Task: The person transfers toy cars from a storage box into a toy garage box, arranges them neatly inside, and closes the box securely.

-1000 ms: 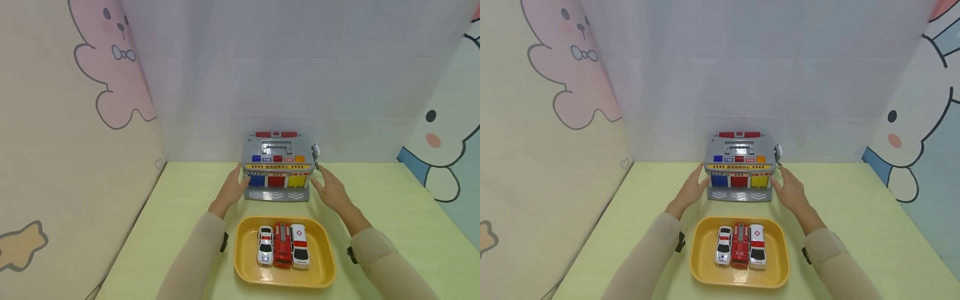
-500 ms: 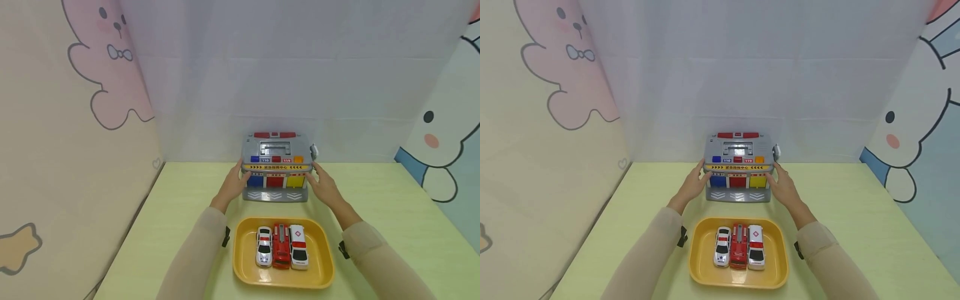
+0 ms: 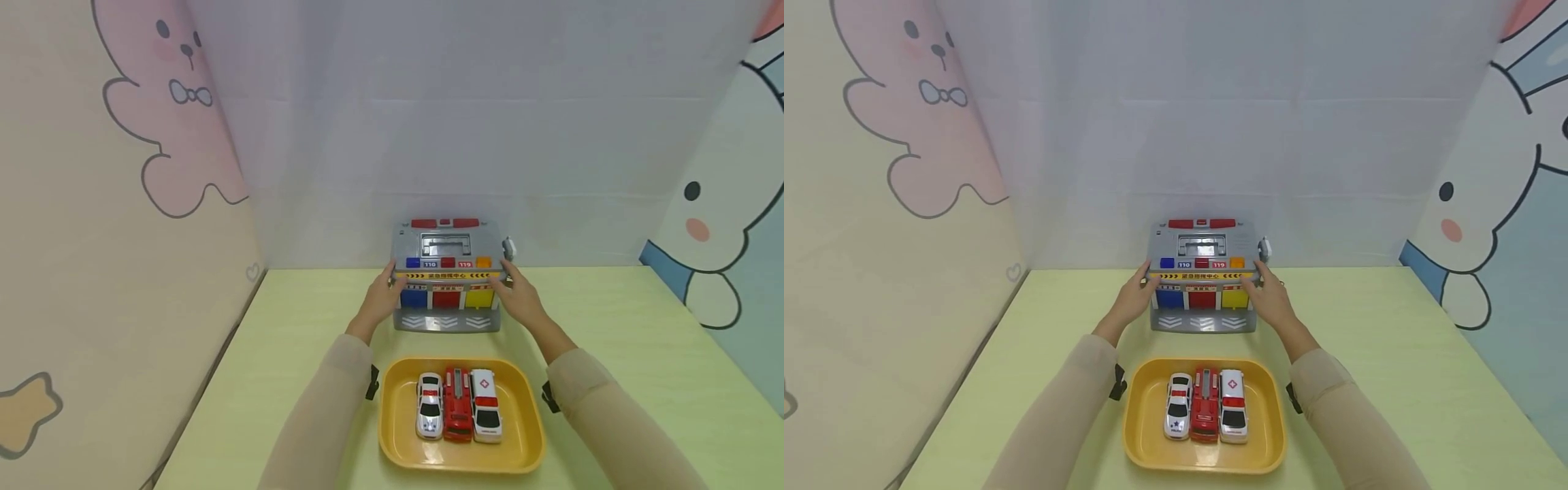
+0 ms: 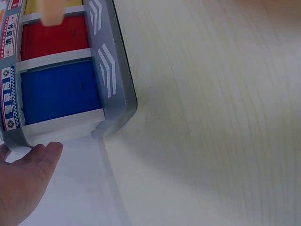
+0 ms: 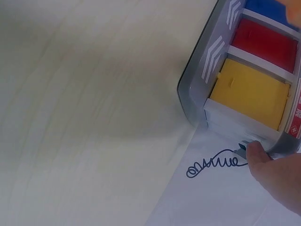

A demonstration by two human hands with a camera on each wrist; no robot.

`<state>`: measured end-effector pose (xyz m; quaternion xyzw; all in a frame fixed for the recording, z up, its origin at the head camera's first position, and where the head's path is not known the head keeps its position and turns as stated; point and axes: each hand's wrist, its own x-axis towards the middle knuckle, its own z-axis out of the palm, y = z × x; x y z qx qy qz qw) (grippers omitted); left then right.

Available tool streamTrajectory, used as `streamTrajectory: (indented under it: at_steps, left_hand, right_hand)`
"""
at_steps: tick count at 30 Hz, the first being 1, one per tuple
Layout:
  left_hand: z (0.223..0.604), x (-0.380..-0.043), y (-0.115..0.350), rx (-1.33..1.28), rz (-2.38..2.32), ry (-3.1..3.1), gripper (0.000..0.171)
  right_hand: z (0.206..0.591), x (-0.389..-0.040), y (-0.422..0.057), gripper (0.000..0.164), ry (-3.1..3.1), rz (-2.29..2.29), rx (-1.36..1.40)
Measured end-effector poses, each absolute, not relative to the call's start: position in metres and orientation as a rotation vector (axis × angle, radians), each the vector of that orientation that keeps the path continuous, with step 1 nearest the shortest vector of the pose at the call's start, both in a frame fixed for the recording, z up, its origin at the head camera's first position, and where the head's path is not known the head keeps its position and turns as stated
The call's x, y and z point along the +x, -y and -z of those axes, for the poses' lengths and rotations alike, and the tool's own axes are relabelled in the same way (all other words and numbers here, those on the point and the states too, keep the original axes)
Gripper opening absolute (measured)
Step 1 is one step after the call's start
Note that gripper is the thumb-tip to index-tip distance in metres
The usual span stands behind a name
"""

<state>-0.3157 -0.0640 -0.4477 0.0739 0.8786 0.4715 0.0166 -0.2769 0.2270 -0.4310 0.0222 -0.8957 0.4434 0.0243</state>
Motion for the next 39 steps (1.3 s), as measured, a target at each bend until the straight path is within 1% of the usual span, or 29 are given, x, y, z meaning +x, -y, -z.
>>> streamTrajectory:
  at_steps: [10, 14, 19, 29, 39]
  left_hand:
    - [0.449, -0.32, 0.066, 0.145, -1.648, -2.662, 0.054]
    - [0.447, -0.321, 0.065, 0.096, -1.697, -2.65, 0.051]
    - [0.445, -0.323, 0.066, 0.053, -1.691, -2.637, 0.052]
    - [0.444, -0.327, 0.065, 0.031, -1.691, -2.604, 0.052]
    - [0.446, -0.326, 0.063, 0.036, -1.662, -2.632, 0.053]
  right_hand:
    - [0.433, -0.287, -0.223, 0.075, 2.758, -1.47, -0.042]
    - [0.429, -0.29, -0.22, 0.071, 2.663, -1.65, -0.134]
    - [0.424, -0.292, -0.217, 0.066, 2.545, -1.814, -0.213]
    - [0.424, -0.297, -0.22, 0.067, 2.549, -1.797, -0.221]
    - [0.425, -0.299, -0.22, 0.063, 2.545, -1.786, -0.256]
